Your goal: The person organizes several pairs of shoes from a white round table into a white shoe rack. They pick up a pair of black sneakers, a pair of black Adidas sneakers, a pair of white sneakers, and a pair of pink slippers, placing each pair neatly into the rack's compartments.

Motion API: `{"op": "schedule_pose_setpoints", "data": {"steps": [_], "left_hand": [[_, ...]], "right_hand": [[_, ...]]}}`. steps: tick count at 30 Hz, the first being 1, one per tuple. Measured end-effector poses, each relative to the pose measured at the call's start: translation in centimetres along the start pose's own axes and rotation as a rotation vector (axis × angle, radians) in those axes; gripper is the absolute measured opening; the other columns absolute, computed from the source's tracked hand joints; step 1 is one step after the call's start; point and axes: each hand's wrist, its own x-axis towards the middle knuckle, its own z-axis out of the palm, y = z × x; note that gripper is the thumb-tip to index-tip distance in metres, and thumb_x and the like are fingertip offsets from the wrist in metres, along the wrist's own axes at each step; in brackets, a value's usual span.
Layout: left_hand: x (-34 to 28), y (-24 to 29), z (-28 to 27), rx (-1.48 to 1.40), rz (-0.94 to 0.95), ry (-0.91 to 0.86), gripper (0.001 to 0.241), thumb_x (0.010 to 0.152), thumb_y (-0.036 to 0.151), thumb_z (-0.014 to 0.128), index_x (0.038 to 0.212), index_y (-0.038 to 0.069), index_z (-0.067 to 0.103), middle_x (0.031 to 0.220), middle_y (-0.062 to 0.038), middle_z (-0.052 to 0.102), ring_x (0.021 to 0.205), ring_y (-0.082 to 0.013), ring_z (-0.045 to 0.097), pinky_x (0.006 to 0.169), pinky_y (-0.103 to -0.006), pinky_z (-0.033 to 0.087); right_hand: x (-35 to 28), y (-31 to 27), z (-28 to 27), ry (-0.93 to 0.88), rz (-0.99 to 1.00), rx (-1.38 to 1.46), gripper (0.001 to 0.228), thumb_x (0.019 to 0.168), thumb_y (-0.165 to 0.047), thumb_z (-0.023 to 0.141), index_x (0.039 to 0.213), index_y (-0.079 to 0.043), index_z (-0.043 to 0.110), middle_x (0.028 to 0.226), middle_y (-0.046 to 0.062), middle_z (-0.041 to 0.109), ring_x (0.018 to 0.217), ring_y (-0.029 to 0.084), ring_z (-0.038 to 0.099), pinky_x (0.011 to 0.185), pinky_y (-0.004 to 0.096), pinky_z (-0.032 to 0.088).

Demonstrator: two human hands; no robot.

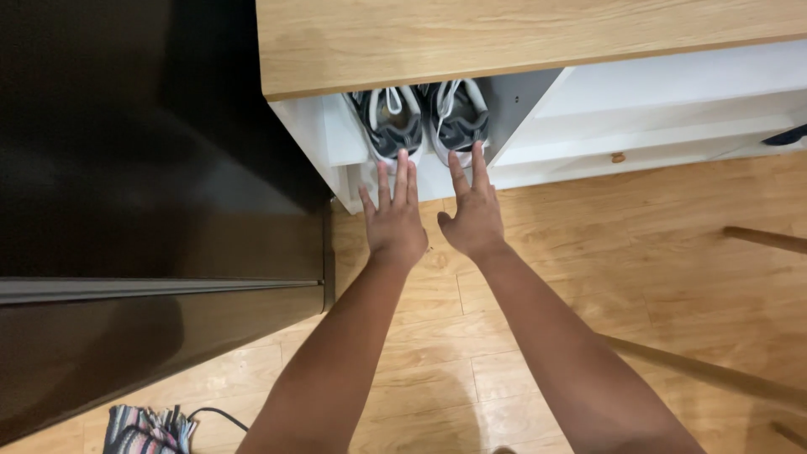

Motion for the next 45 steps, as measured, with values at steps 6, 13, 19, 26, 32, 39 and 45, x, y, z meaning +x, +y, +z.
{"op": "schedule_pose_setpoints", "data": {"steps": [6, 13, 19, 26, 32, 39, 45], "left_hand": [[1.9, -0.7, 1.1, -0.046, 0.006, 0.026, 0.096, 0.095, 0.026, 0.058, 0.164, 0.01, -0.007, 0.169, -0.001, -0.024, 0.159, -0.0291, -0.009, 0.125, -0.0617, 0.005], [2.2, -0.8, -0.3, -0.042, -0.011, -0.025, 0.096, 0.096, 0.02, 0.057, 0.165, 0.012, -0.009, 0.169, 0.001, -0.026, 0.16, -0.0265, -0.005, 0.126, -0.0592, 0.011], [3.1, -1.0, -0.7, -0.027, -0.02, -0.054, 0.094, 0.097, 0.018, 0.054, 0.164, 0.013, -0.012, 0.168, 0.002, -0.03, 0.159, -0.0273, -0.002, 0.124, -0.0583, 0.016], [3.9, -1.0, -0.1, 0.002, -0.04, -0.032, 0.095, 0.097, 0.02, 0.055, 0.164, 0.008, -0.012, 0.167, -0.002, -0.031, 0.159, -0.0297, -0.004, 0.123, -0.063, 0.014], [3.5, -1.0, -1.4, 0.055, -0.104, -0.087, 0.095, 0.097, 0.022, 0.055, 0.163, 0.004, -0.011, 0.167, -0.007, -0.032, 0.159, -0.0388, -0.007, 0.118, -0.0716, 0.014], [2.6, -0.5, -2.7, -0.05, -0.135, -0.106, 0.099, 0.097, 0.027, 0.059, 0.165, 0.004, -0.01, 0.169, -0.006, -0.031, 0.158, -0.0383, -0.001, 0.121, -0.067, 0.017], [2.9, 0.0, -0.2, -0.225, 0.017, 0.235, 0.091, 0.097, 0.036, 0.058, 0.163, 0.006, 0.003, 0.17, -0.011, -0.014, 0.159, -0.034, -0.003, 0.125, -0.0561, 0.005]], "right_hand": [[1.2, 1.2, 1.1, 0.021, -0.07, 0.055, 0.111, 0.072, -0.018, 0.086, 0.163, -0.021, 0.022, 0.168, 0.02, -0.006, 0.155, 0.038, 0.021, 0.119, 0.048, 0.033], [2.7, 0.0, -0.1, -0.055, 0.015, 0.087, 0.111, 0.073, -0.019, 0.085, 0.163, -0.026, 0.02, 0.17, 0.017, -0.006, 0.151, 0.037, 0.031, 0.112, 0.041, 0.043], [3.5, 0.4, 0.4, -0.03, -0.033, 0.09, 0.109, 0.074, -0.019, 0.086, 0.162, -0.029, 0.023, 0.17, 0.018, -0.005, 0.154, 0.036, 0.025, 0.115, 0.039, 0.041], [4.5, 0.9, 1.1, -0.021, -0.063, 0.07, 0.109, 0.073, -0.02, 0.086, 0.162, -0.029, 0.024, 0.17, 0.018, -0.003, 0.155, 0.036, 0.022, 0.117, 0.039, 0.038], [4.7, 0.1, 0.6, -0.059, -0.025, 0.092, 0.107, 0.075, -0.018, 0.083, 0.162, -0.031, 0.024, 0.171, 0.018, -0.003, 0.154, 0.037, 0.023, 0.117, 0.039, 0.038], [4.8, 0.3, 0.0, -0.091, 0.016, -0.087, 0.099, 0.083, -0.022, 0.077, 0.163, -0.031, 0.019, 0.171, 0.008, 0.003, 0.157, 0.029, 0.012, 0.122, 0.054, 0.022], [1.8, -1.2, -1.1, 0.14, -0.018, -0.124, 0.092, 0.086, -0.015, 0.071, 0.164, -0.025, 0.024, 0.173, 0.01, 0.007, 0.159, 0.034, 0.008, 0.123, 0.062, 0.014]]}}
